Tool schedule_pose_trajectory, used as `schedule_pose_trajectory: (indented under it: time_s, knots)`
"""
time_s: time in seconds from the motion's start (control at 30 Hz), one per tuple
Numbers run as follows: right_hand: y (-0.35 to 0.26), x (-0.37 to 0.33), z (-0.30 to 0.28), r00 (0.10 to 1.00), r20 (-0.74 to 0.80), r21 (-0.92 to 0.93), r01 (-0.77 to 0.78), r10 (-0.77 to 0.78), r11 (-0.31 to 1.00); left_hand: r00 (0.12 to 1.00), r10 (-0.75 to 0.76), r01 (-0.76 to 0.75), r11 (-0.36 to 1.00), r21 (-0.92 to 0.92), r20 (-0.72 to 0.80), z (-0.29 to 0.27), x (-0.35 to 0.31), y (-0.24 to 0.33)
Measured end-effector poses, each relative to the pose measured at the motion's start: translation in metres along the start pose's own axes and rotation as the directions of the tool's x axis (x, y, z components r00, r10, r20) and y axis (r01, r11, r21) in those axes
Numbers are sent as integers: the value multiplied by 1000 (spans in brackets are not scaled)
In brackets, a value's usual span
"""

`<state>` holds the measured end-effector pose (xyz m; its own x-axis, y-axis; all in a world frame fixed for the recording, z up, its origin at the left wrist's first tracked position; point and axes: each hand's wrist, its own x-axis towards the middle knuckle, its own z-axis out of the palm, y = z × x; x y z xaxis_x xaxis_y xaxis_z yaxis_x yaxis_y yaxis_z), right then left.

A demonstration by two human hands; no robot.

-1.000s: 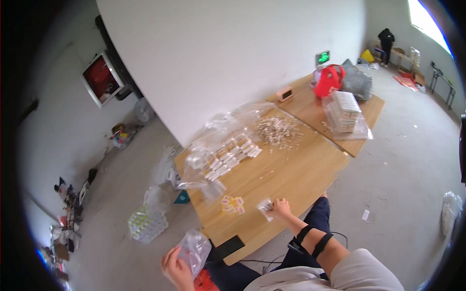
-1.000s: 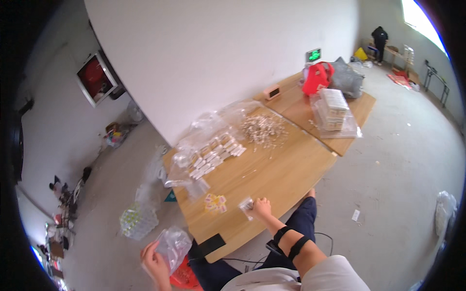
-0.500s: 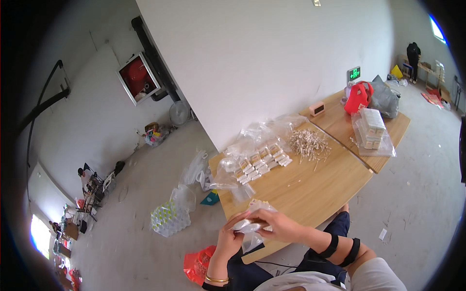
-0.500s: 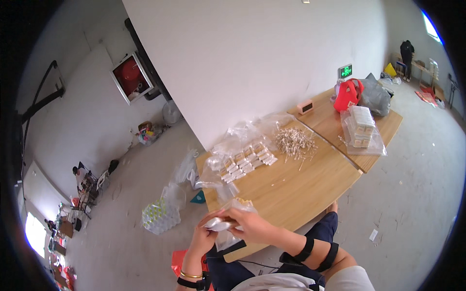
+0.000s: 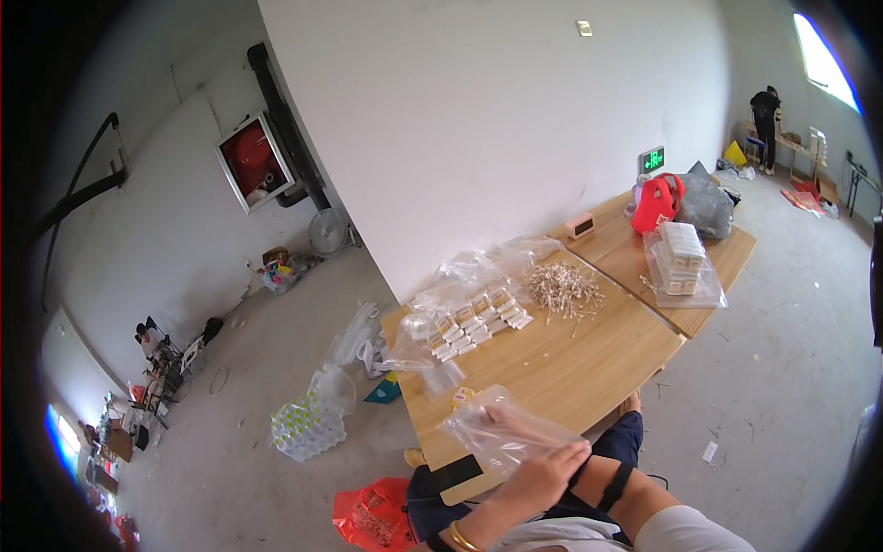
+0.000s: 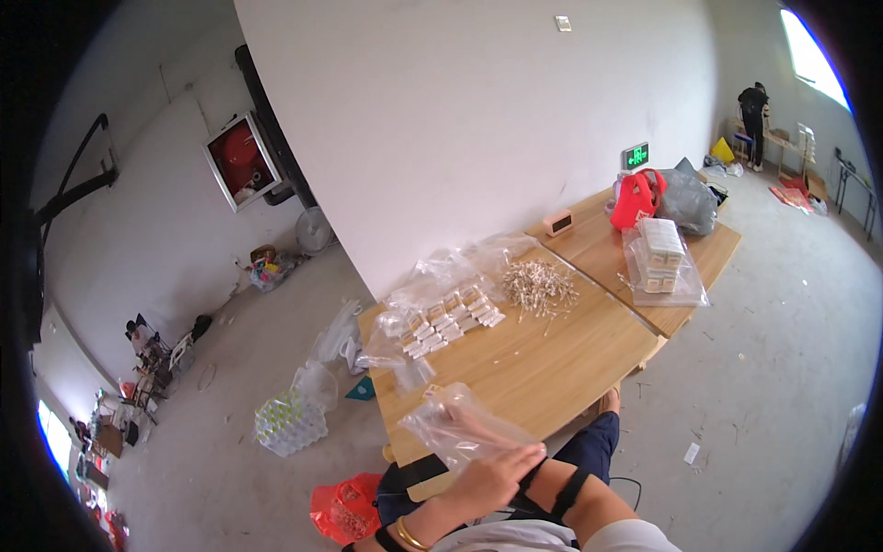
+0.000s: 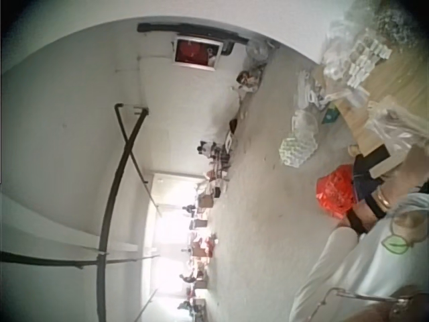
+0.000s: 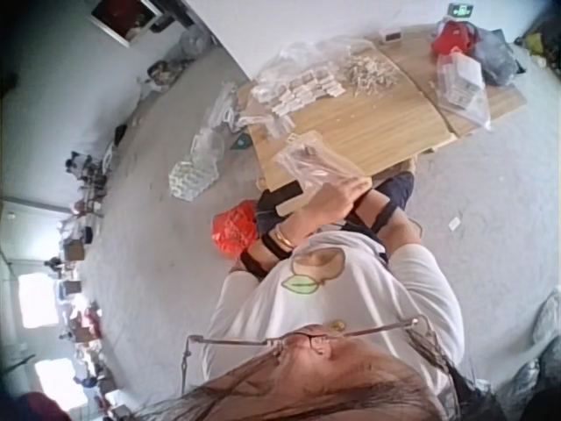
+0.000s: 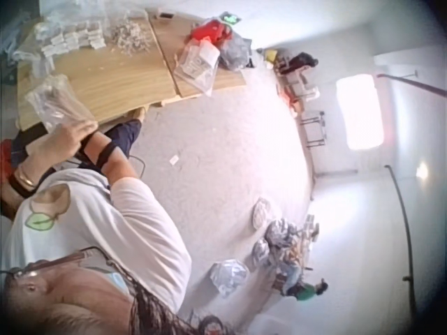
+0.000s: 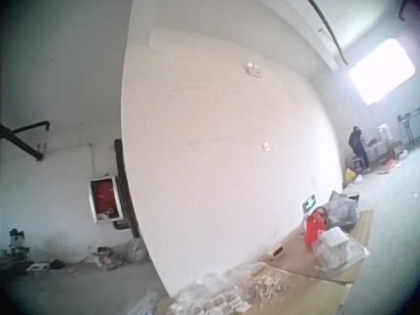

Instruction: The person is packaging small white rectangular items into clear plastic bags and then placing them into a larger container.

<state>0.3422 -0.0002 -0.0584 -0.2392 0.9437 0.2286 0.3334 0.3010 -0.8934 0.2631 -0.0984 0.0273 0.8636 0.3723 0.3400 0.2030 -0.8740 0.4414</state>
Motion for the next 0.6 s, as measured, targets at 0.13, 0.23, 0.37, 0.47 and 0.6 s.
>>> schedule_pose_trajectory:
  time_s: [0.13,0.23,0.37,0.47,0.6]
  knots:
    - [24,9,-1,988,80,300,-153,135,942,991,-27,12,993,115,130,-12,12,20]
    - [-30,-11,-19,998,56,669,-65,37,741,977,-56,54,998,-18,-205,-64,-6,3]
    - [-29,-23,-40,998,34,353,35,-51,935,785,-483,525,851,2,-387,-105,-12,-72]
    - [-38,-21,-36,989,94,299,78,-111,951,646,-763,737,622,-264,3,-110,-33,-126]
    - [-73,-28,-41,963,139,398,161,-233,903,700,-571,689,381,-617,429,-110,-24,-117]
